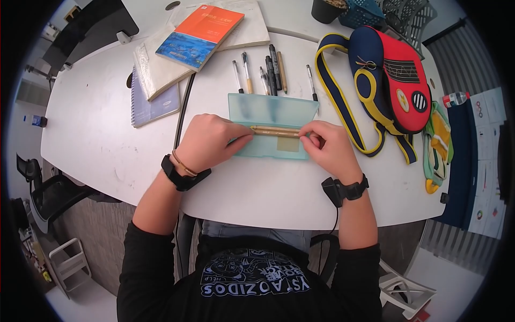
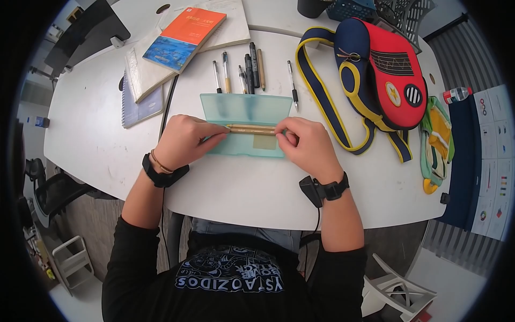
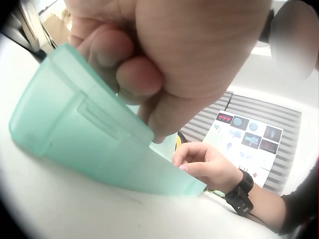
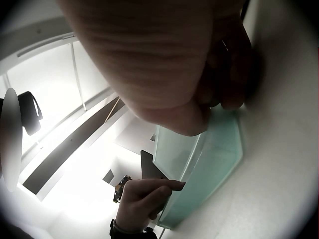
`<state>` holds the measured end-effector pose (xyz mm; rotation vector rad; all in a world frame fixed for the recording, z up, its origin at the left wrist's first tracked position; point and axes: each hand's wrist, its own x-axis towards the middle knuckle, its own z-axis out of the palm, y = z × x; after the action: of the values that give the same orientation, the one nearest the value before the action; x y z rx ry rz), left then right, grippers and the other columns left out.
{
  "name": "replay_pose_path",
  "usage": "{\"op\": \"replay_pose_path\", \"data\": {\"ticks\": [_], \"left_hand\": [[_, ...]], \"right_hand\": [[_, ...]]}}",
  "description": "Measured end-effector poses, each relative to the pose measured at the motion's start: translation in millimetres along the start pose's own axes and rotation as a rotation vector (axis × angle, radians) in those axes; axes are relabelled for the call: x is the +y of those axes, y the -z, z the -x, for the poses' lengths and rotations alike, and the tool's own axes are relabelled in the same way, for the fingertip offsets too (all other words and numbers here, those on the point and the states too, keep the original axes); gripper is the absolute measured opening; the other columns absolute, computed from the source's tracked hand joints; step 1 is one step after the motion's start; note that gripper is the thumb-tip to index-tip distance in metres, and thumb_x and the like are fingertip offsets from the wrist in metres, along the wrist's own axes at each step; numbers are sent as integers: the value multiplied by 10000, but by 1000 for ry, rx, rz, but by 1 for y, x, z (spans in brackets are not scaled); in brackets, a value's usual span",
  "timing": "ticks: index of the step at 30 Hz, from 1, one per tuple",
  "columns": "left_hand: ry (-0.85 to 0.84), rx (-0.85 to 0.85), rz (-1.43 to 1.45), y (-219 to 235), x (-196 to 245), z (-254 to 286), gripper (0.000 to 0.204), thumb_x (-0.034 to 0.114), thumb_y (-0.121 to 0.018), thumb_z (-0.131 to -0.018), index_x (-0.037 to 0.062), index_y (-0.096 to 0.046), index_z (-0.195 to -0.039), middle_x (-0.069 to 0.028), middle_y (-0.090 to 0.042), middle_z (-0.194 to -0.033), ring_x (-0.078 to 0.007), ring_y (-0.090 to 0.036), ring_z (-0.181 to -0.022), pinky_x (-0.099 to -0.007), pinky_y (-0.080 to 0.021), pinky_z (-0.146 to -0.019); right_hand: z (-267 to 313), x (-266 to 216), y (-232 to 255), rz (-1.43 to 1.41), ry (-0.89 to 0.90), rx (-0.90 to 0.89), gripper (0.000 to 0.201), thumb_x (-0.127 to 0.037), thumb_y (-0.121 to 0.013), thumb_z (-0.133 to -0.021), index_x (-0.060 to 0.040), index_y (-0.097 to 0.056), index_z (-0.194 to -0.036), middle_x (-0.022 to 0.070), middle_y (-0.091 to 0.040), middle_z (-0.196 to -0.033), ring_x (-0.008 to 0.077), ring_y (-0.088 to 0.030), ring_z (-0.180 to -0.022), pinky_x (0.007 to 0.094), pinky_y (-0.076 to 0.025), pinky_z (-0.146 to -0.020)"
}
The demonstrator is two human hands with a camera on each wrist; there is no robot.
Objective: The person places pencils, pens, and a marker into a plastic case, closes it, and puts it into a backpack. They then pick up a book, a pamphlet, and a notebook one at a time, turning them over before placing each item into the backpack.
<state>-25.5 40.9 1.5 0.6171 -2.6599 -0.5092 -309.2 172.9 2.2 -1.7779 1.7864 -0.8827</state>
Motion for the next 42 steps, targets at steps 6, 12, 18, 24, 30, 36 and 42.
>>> {"op": "replay_pose_path", "data": {"ticks": [6, 12, 18, 24, 30, 36, 42], "left_hand": [[-20, -11, -16, 1, 1, 0, 114, 165, -795, -903, 116, -848, -992, -102, -744, -722, -273, -716, -622, -367, -553, -602], [-23, -25, -23, 2, 1, 1, 138, 176, -788, -913, 123, -848, -1026, -106, -732, -708, -278, -704, -608, -374, -546, -596], [-25, -35, -38, 5, 4, 1, 159, 185, -778, -918, 133, -846, -1053, -103, -717, -692, -280, -693, -599, -384, -535, -587], [-40, -25, -31, 4, 4, 1, 176, 187, -771, -918, 145, -843, -1073, -100, -705, -683, -283, -689, -601, -389, -530, -585], [-23, -43, -34, 5, 3, 1, 180, 189, -780, -911, 144, -843, -1074, -100, -708, -687, -289, -690, -603, -391, -532, -586], [-27, 55, 177, 12, -7, 1, 110, 133, -772, -916, 90, -817, -1007, -103, -666, -648, -244, -655, -554, -362, -506, -575], [475, 286, 211, 24, -30, 1, 125, 133, -765, -934, 16, -728, -959, -9, -520, -622, -96, -536, -590, -282, -491, -606]], "right_hand": [[0, -2, 1, -18, -28, -6, 77, -7, -735, -862, -17, -710, -935, 62, -543, -659, 173, -512, -556, 320, -431, -568], [0, -1, 0, -55, -59, -3, 60, -6, -727, -876, -7, -705, -932, 66, -557, -654, 169, -537, -557, 312, -447, -572], [1, -1, 0, -66, -68, -1, 54, -10, -726, -885, -10, -699, -932, 67, -570, -650, 174, -549, -552, 310, -452, -570], [0, -3, 1, -52, -69, -22, 64, -20, -729, -893, -21, -681, -935, 61, -571, -650, 180, -556, -555, 314, -451, -569], [0, -2, 1, -34, -59, -25, 67, -32, -732, -898, -22, -680, -940, 65, -560, -645, 187, -553, -558, 328, -449, -572], [1, 1, 0, -106, -59, 23, 53, -35, -724, -919, -18, -677, -935, 44, -617, -664, 152, -561, -542, 285, -468, -565], [0, 32, 2, -144, -43, 221, 19, -17, -696, -930, -18, -683, -944, 48, -651, -689, 127, -595, -550, 256, -494, -584]]}}
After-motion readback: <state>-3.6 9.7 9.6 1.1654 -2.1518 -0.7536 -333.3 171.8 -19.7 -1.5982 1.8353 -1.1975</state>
